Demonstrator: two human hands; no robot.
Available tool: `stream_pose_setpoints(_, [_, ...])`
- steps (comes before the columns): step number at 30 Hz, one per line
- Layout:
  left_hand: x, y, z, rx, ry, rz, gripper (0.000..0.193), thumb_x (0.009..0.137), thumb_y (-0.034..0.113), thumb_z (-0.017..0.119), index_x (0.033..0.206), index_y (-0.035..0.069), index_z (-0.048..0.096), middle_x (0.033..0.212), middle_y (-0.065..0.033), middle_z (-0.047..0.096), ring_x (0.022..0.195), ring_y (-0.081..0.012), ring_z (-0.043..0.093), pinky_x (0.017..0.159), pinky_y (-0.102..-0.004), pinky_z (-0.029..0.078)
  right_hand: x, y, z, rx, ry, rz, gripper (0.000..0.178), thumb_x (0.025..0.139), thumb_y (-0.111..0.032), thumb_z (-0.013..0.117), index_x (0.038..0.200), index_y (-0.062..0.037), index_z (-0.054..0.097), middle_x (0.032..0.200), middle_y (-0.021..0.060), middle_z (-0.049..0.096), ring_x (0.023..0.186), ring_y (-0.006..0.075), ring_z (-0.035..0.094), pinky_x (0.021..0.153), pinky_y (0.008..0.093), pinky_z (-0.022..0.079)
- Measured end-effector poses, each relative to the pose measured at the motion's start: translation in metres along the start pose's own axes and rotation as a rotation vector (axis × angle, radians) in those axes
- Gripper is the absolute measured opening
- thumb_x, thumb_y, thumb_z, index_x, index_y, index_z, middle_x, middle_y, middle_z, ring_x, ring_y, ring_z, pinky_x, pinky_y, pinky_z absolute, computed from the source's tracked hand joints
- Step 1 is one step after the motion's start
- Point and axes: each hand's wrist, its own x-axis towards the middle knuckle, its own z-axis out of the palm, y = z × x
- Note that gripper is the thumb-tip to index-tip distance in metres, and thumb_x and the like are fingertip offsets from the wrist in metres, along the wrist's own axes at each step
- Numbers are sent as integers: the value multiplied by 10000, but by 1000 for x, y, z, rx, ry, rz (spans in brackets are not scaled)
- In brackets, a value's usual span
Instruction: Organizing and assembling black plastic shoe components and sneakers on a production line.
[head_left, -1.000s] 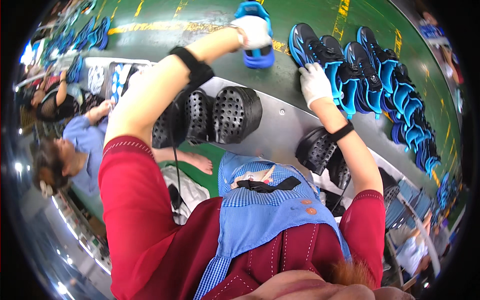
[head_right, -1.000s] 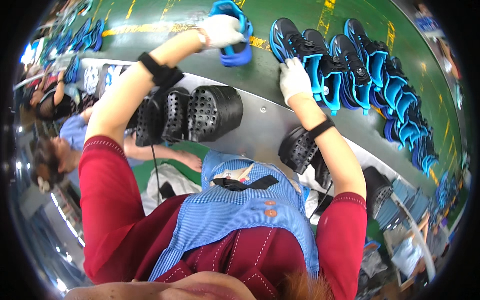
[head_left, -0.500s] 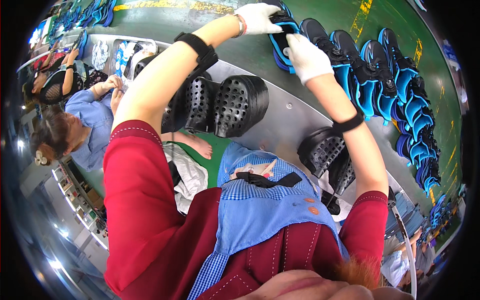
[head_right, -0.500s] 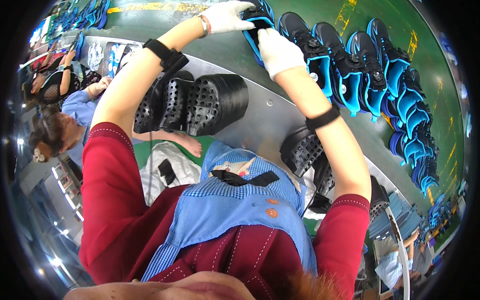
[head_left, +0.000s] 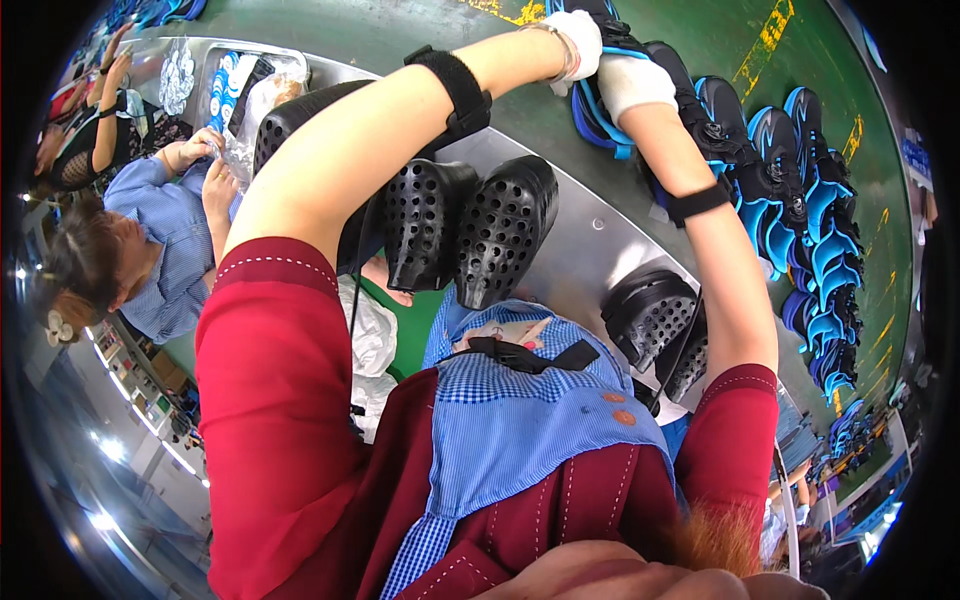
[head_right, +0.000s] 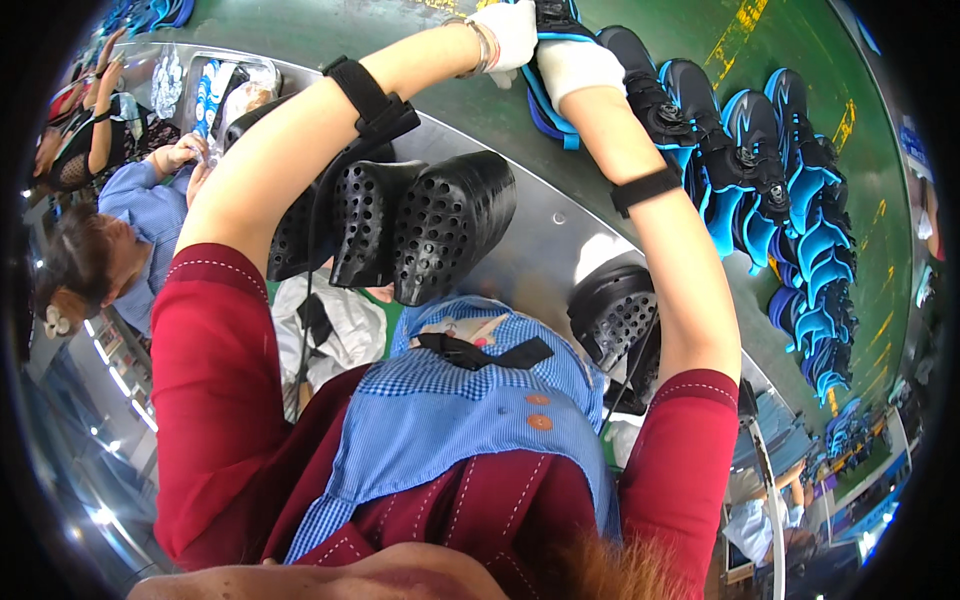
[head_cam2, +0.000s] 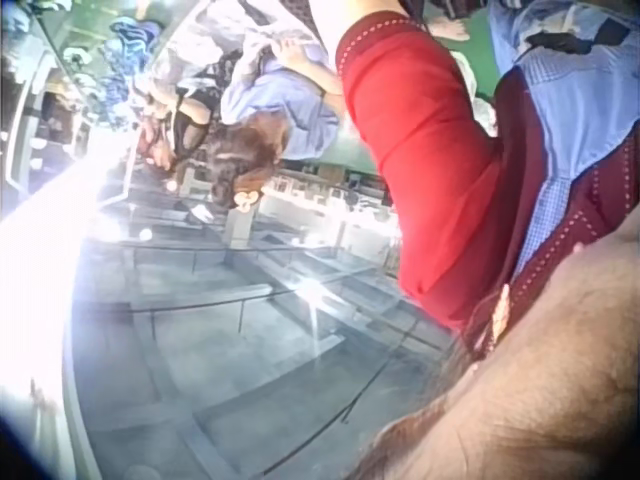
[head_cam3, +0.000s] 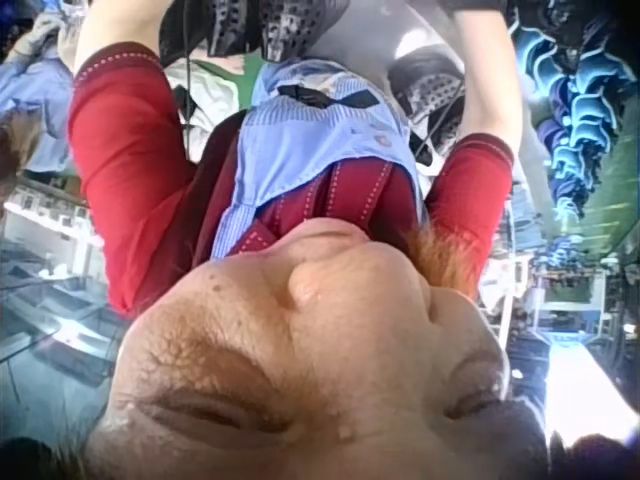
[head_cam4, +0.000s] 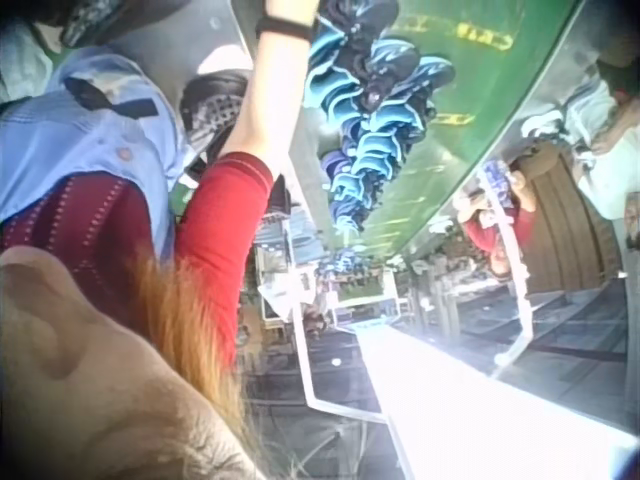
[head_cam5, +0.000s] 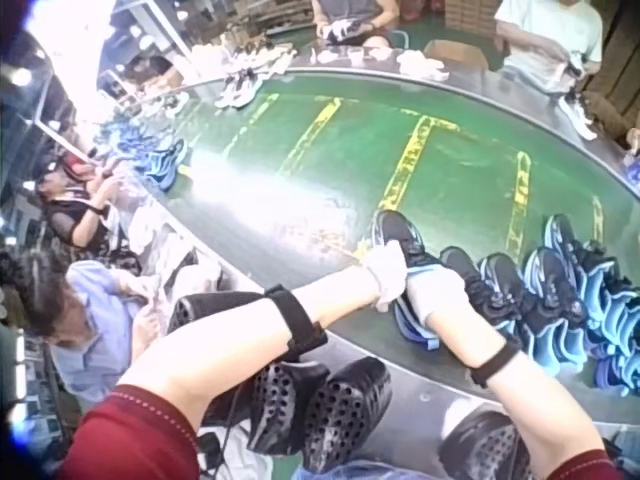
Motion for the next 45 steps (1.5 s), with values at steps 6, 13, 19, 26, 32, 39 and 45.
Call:
stream_pose_setpoints(6, [1,-6,34,-948,438,-390,416,836,118,499,1218,-48,495,1010,-285,620,970,-321,640,820,-457,509,-50,31,-10,360,137,214,285,829,-180,458,1048,-49,585,844,197,669,735,343,661,668,430,516])
stream_pose_setpoints(13, [25,-17,67,-802,506,-351,378,841,317,545,1028,19,684,1020,-224,661,927,-288,665,824,-357,524,-133,23,-41,772,49,291,401,798,-124,477,1186,-124,578,780,130,659,618,227,644,587,327,512])
stream_pose_setpoints(19, [-106,-33,-29,-1111,170,4,477,883,267,558,1260,-12,475,1025,-206,626,962,-296,632,837,-385,515,-178,23,-47,178,462,20,563,702,-1,561,1235,-180,569,1012,78,664,886,262,659,747,337,522])
stream_pose_setpoints(26, [-120,-16,-18,-2219,419,258,304,952,290,549,1133,47,560,1001,-108,631,980,-221,612,822,-348,521,-171,6,-53,279,522,13,533,731,-1,532,1238,-163,561,1087,108,649,966,275,646,802,342,513])
stream_pose_setpoints(32, [-122,18,-39,-2387,692,98,280,944,358,542,878,87,562,717,-72,623,626,-197,620,626,-324,526,-159,-23,-90,622,305,20,530,772,-94,543,1300,-123,501,1070,115,650,935,243,650,832,322,504])
stream_pose_setpoints(39, [-125,6,-30,-1160,984,-377,306,949,267,443,829,43,615,702,-120,632,663,-233,615,666,-355,479,-163,-51,-81,796,179,110,520,768,-387,651,1184,-84,575,1019,157,659,940,298,643,845,365,498])
stream_pose_setpoints(45, [-103,-1,-1,-689,1062,-394,292,917,251,421,864,50,626,806,-170,651,800,-328,630,778,-416,464,-155,-51,-71,672,363,125,369,765,-397,627,936,-70,625,810,167,654,766,339,642,729,390,512])
